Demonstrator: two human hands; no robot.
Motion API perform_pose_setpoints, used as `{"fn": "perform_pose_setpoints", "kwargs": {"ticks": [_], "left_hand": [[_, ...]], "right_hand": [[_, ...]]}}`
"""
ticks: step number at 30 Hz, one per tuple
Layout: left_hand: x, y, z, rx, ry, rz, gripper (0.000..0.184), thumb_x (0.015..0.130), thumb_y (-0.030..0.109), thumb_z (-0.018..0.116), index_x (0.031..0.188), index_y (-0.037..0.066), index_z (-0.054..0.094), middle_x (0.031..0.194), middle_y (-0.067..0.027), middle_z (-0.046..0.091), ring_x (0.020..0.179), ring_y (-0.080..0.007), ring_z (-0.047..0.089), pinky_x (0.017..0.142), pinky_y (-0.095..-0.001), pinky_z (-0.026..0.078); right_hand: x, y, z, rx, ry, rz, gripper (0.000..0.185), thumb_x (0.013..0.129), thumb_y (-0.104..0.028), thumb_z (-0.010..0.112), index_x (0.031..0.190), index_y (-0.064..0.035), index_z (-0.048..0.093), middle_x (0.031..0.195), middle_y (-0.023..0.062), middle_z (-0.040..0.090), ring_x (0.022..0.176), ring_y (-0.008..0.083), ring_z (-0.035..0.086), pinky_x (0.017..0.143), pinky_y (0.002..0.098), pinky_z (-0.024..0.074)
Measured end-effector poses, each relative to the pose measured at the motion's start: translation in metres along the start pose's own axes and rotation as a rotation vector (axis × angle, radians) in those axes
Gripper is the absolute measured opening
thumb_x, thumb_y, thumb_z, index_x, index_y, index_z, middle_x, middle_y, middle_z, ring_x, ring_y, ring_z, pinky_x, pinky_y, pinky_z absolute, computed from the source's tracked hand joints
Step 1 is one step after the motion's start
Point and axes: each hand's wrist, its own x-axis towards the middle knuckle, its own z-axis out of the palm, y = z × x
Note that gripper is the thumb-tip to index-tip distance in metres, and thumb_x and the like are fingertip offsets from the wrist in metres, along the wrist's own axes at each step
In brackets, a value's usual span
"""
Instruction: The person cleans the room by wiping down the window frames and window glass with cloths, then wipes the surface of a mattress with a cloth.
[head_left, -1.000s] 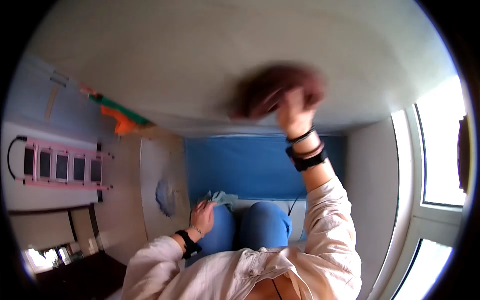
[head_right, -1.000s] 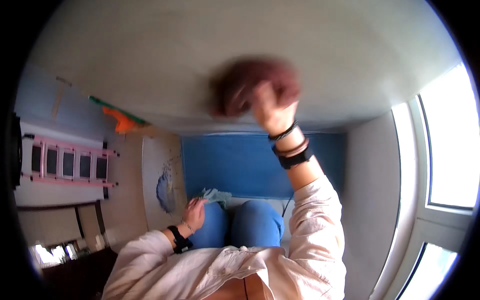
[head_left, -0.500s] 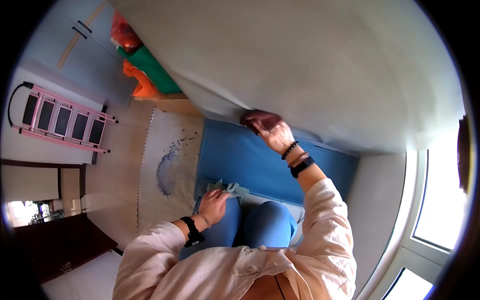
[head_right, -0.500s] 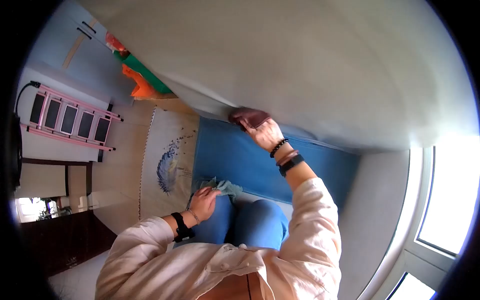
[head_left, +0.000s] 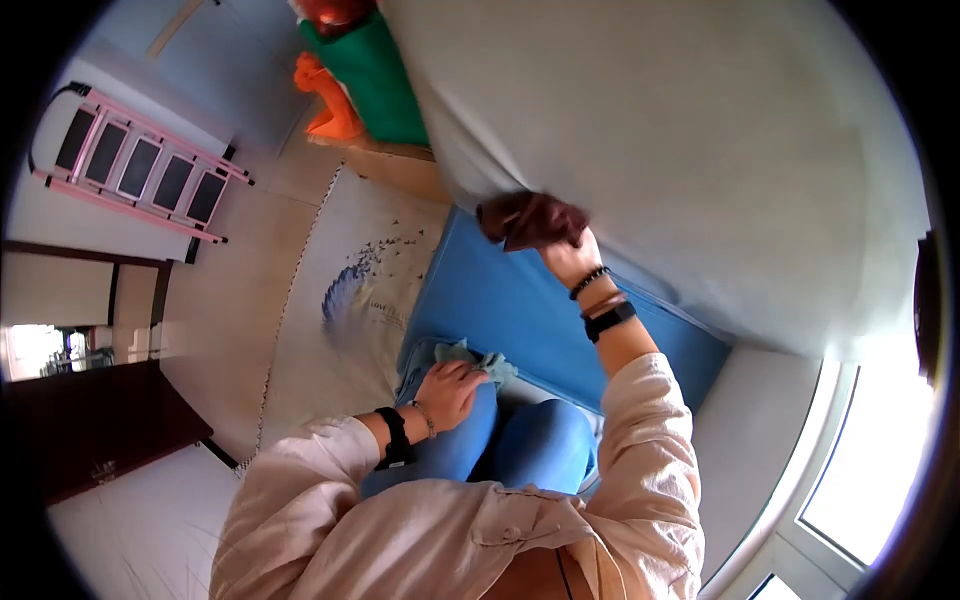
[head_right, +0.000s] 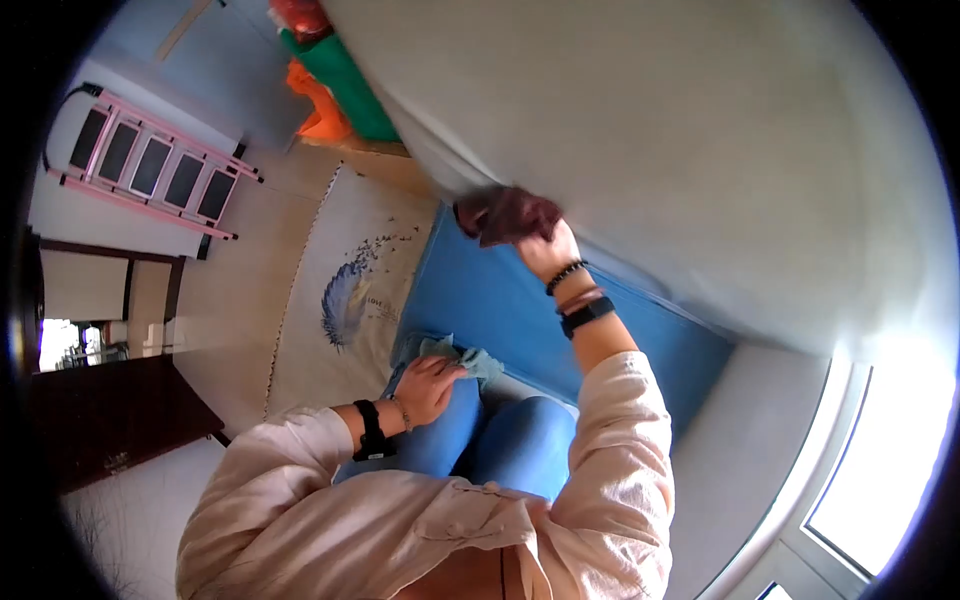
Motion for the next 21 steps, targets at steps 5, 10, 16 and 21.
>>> {"fn": "perform_pose_setpoints", "kwargs": {"ticks": [5,10,16,21], "left_hand": [[-0.002,0.001,-0.001,-0.004,-0.019,0.032,0.027,0.074,0.007,0.051,0.100,0.010,0.053,0.094,-0.0115,0.056,0.093,-0.0266,0.050,0.079,-0.0390,0.039],[-0.003,-0.005,0.005,-0.020,-0.002,0.010,0.026,0.074,0.007,0.052,0.100,0.010,0.053,0.088,-0.0092,0.057,0.086,-0.0245,0.053,0.075,-0.0373,0.040],[-0.001,-0.002,0.001,-0.015,0.026,0.002,0.022,0.075,0.009,0.052,0.097,0.009,0.055,0.088,-0.0090,0.058,0.087,-0.0235,0.053,0.075,-0.0370,0.041],[-0.003,-0.003,0.001,0.000,0.008,-0.020,0.024,0.075,0.010,0.052,0.099,0.009,0.055,0.092,-0.0096,0.058,0.091,-0.0238,0.053,0.078,-0.0375,0.041]], "right_hand": [[0.069,-0.015,-0.078,0.082,-0.205,0.351,0.017,0.075,-0.018,0.051,0.083,-0.0045,0.056,0.090,0.0144,0.056,0.079,0.0288,0.054,0.066,0.0379,0.0454],[0.171,-0.017,-0.110,-0.035,0.605,0.468,0.030,0.075,-0.018,0.058,0.106,-0.0148,0.058,0.094,0.0059,0.057,0.083,0.0284,0.055,0.066,0.0375,0.0460],[0.136,-0.048,-0.022,-0.036,0.026,0.357,0.033,0.078,-0.029,0.055,0.110,-0.0271,0.055,0.108,-0.0040,0.053,0.099,0.0231,0.049,0.074,0.0445,0.0403],[0.012,-0.035,0.068,0.366,-0.290,0.191,0.031,0.080,-0.020,0.051,0.110,-0.0115,0.054,0.108,0.0070,0.055,0.097,0.0230,0.052,0.085,0.0348,0.0398]]}}
